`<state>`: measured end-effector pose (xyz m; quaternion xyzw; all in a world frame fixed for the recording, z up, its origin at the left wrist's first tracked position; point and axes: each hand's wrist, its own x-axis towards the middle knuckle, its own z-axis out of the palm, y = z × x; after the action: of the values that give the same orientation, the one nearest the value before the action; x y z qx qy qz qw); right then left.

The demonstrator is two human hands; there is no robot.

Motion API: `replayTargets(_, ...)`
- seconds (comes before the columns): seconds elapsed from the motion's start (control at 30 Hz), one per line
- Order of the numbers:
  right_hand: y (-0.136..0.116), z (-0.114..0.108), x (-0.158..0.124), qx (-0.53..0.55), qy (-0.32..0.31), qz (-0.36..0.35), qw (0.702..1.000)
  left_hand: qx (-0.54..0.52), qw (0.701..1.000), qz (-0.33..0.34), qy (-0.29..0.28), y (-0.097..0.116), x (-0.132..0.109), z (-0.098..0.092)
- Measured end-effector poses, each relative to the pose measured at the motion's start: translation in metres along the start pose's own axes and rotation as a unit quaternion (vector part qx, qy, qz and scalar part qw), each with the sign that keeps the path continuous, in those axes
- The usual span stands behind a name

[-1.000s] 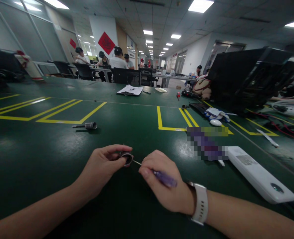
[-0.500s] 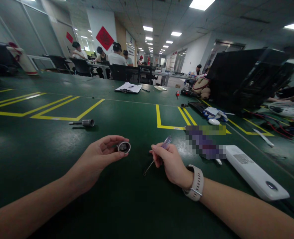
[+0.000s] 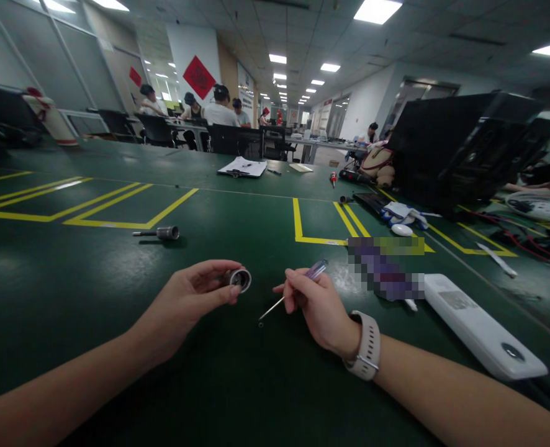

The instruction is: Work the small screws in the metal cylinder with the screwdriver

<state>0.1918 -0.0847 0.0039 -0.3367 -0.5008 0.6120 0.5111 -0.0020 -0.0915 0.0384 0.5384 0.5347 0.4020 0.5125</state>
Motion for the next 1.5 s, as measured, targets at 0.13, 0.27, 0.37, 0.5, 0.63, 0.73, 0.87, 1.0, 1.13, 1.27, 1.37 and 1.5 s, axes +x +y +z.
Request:
replayTargets(0.13,-0.002,0.000,-0.002,0.050,-0.003,-0.047,0.998,0.007,1.000,-0.004,0.002,0.002,-0.001,0.001)
replayTargets(0.27,-0.001,-0.002,-0.003,0.019,0.003,-0.055,0.998,0.013,1.000,-0.007,0.010,0.002,0.000,0.002)
replayTargets(0.37,0.001,-0.003,-0.003,-0.010,-0.028,-0.022,0.999,0.012,1.000,-0.004,0.005,0.002,0.000,0.002)
replayTargets(0.5,0.004,-0.002,-0.002,-0.045,-0.046,-0.008,0.998,0.007,1.000,-0.004,0.004,0.002,-0.001,0.002)
replayTargets(0.63,0.005,-0.002,-0.002,-0.078,-0.040,-0.013,0.996,0.005,1.000,-0.006,-0.001,0.003,-0.001,0.003)
replayTargets(0.73,0.001,-0.001,-0.004,-0.138,-0.051,-0.021,0.989,0.008,1.000,-0.007,-0.007,0.003,-0.001,0.003)
replayTargets(0.87,-0.006,0.004,-0.013,-0.250,-0.078,-0.094,0.961,0.007,1.000,-0.003,-0.010,0.002,-0.002,0.002)
replayTargets(1.0,-0.009,0.010,-0.023,-0.375,-0.126,-0.281,0.874,-0.001,1.000,0.000,-0.002,0.002,-0.002,0.002)
replayTargets(1.13,-0.010,0.010,-0.028,-0.431,-0.165,-0.371,0.805,0.002,1.000,0.003,0.004,0.002,-0.002,0.003)
replayTargets(1.27,-0.011,0.009,-0.029,-0.440,-0.133,-0.406,0.790,-0.001,1.000,0.009,0.006,0.001,-0.002,0.002)
replayTargets(1.37,-0.011,0.010,-0.029,-0.435,-0.114,-0.414,0.792,0.003,1.000,0.007,-0.002,0.001,-0.003,0.002)
replayTargets(1.5,-0.012,0.013,-0.027,-0.435,-0.113,-0.408,0.795,0.012,1.000,0.002,-0.018,0.002,-0.006,0.005)
